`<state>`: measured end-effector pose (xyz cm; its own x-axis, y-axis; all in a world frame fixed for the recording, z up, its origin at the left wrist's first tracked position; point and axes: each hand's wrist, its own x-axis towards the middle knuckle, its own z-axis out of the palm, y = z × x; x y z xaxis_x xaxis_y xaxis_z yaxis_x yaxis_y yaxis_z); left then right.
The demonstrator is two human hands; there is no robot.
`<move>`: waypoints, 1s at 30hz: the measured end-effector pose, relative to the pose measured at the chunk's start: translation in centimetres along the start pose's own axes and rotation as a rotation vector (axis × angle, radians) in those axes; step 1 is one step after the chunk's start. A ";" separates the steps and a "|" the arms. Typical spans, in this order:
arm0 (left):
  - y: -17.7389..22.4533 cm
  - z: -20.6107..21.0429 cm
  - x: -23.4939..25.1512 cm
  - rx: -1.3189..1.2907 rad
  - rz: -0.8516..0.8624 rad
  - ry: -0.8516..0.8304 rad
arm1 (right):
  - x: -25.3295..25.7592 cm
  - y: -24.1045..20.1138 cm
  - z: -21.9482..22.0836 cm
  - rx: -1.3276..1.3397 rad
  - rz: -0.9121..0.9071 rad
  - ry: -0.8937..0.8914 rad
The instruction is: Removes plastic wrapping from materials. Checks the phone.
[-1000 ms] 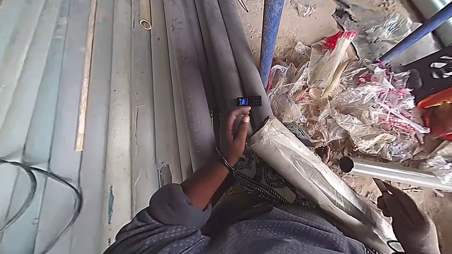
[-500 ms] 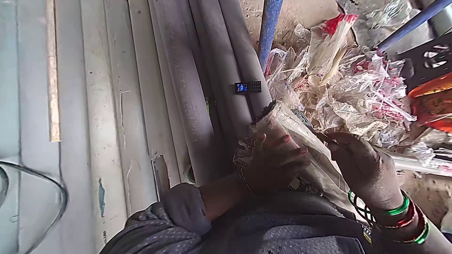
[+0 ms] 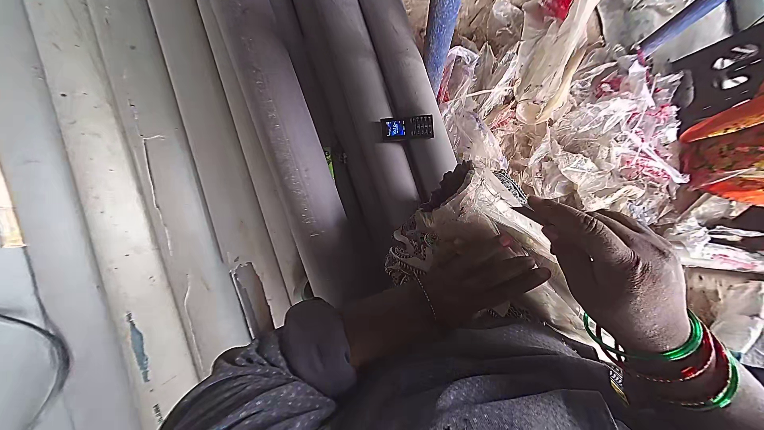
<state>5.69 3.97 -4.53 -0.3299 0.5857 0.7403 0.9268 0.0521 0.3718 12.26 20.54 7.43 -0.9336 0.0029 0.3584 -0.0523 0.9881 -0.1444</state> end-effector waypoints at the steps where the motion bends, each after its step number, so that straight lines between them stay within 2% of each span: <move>1: -0.3 -0.2 0.6 0.006 0.016 0.007 | 0.2 -0.2 0.2 -0.009 -0.019 0.000; 12: -1.3 1.6 -0.2 -0.151 0.043 0.106 | 1.3 -1.1 0.9 -0.053 -0.136 0.001; 17: -1.4 1.6 -0.5 -0.248 0.046 0.089 | 1.4 -1.5 1.0 -0.084 -0.174 -0.009; 30: -1.3 2.1 -0.4 -0.219 0.062 0.220 | 0.6 -1.8 -0.7 -0.165 -0.216 -0.094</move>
<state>4.93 5.39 -6.49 -0.3273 0.3921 0.8598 0.8935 -0.1678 0.4166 12.02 18.84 8.58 -0.9361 -0.2169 0.2768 -0.2024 0.9760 0.0804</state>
